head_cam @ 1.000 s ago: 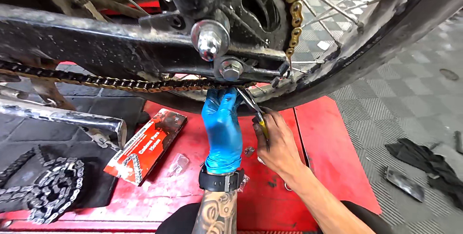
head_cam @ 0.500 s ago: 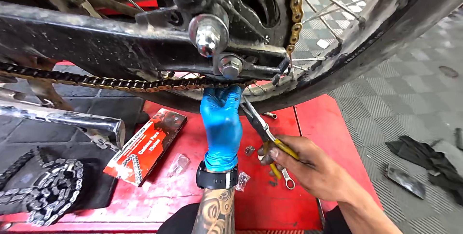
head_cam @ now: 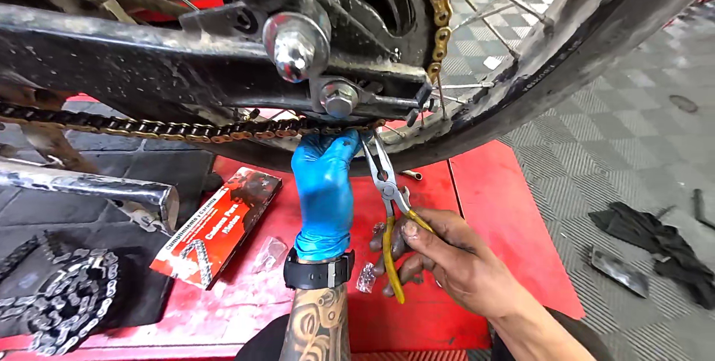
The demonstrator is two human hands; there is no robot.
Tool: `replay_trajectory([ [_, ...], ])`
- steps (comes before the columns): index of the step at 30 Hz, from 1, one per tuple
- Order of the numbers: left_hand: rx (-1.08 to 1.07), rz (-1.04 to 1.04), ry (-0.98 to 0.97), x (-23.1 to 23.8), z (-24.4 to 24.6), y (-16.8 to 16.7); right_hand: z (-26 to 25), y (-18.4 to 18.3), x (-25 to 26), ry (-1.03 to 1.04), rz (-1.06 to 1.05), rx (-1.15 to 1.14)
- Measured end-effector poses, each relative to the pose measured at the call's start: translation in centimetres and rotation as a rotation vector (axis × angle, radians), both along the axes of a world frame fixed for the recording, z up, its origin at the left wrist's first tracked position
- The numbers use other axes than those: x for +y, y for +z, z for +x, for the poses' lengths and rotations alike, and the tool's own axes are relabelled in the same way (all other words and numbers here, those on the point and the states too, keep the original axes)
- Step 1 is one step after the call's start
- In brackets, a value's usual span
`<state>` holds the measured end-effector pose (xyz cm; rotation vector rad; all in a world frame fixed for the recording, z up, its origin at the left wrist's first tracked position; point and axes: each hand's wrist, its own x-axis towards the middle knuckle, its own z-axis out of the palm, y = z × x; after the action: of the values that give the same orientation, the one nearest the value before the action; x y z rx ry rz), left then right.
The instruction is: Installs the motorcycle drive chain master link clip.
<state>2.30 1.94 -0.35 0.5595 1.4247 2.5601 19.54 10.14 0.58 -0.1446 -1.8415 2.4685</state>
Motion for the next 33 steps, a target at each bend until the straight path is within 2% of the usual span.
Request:
replay_trajectory([
  [18,0.009,-0.015,0.007,0.1,0.1,0.2,-0.2,0.3,-1.7,-0.105,0.108,-0.059],
  [33,0.020,0.005,0.010,0.2,0.2,0.2,-0.7,0.2,-3.1,-0.155,-0.113,-0.079],
])
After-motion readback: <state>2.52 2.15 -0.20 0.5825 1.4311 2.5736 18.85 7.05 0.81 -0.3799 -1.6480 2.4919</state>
